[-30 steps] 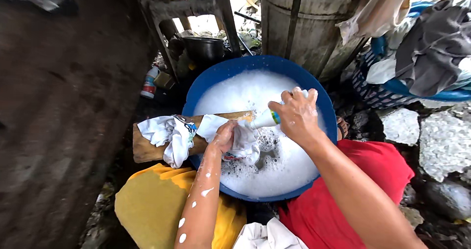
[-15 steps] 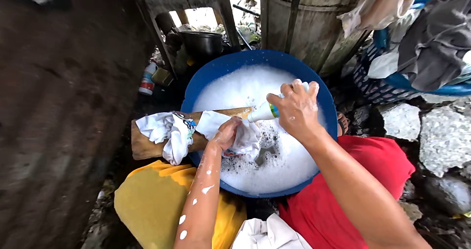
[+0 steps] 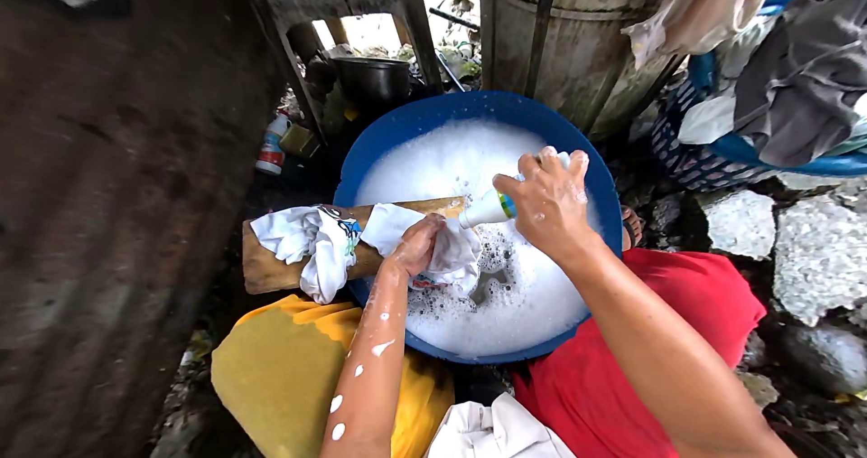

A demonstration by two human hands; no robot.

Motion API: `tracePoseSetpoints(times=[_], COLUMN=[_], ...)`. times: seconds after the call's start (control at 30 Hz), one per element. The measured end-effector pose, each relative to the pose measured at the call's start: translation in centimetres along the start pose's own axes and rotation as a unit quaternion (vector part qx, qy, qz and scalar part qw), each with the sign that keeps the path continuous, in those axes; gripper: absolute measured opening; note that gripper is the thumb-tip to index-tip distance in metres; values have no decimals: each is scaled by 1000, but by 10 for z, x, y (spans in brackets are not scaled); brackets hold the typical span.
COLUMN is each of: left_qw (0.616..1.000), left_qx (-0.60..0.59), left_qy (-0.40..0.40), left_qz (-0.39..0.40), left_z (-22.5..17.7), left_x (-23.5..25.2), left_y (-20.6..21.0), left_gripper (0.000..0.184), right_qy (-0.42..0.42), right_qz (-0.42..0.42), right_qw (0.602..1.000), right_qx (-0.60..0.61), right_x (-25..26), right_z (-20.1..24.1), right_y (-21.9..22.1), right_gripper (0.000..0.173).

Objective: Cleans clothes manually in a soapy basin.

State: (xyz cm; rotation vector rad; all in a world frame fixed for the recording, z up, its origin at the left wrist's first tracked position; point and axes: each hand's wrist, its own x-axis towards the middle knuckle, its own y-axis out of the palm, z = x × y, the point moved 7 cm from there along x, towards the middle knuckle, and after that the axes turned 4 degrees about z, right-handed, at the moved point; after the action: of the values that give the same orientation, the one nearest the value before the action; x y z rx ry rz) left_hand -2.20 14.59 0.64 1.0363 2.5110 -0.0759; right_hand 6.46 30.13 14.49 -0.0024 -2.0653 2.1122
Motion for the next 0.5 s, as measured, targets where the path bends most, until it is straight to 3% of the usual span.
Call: tracePoseSetpoints(times=[0.5], left_qw=[999], left_qx=[-6], left_qy=[11], left_qz=[-52], left_z=[3], left_x=[4], left_y=[-11], left_gripper=[37], right_qy=[-3], right_qz=[34], right_qw=[999], right_qx=[-6], right_x=[0], right_z=[0], right_y=[3], right_gripper=[42])
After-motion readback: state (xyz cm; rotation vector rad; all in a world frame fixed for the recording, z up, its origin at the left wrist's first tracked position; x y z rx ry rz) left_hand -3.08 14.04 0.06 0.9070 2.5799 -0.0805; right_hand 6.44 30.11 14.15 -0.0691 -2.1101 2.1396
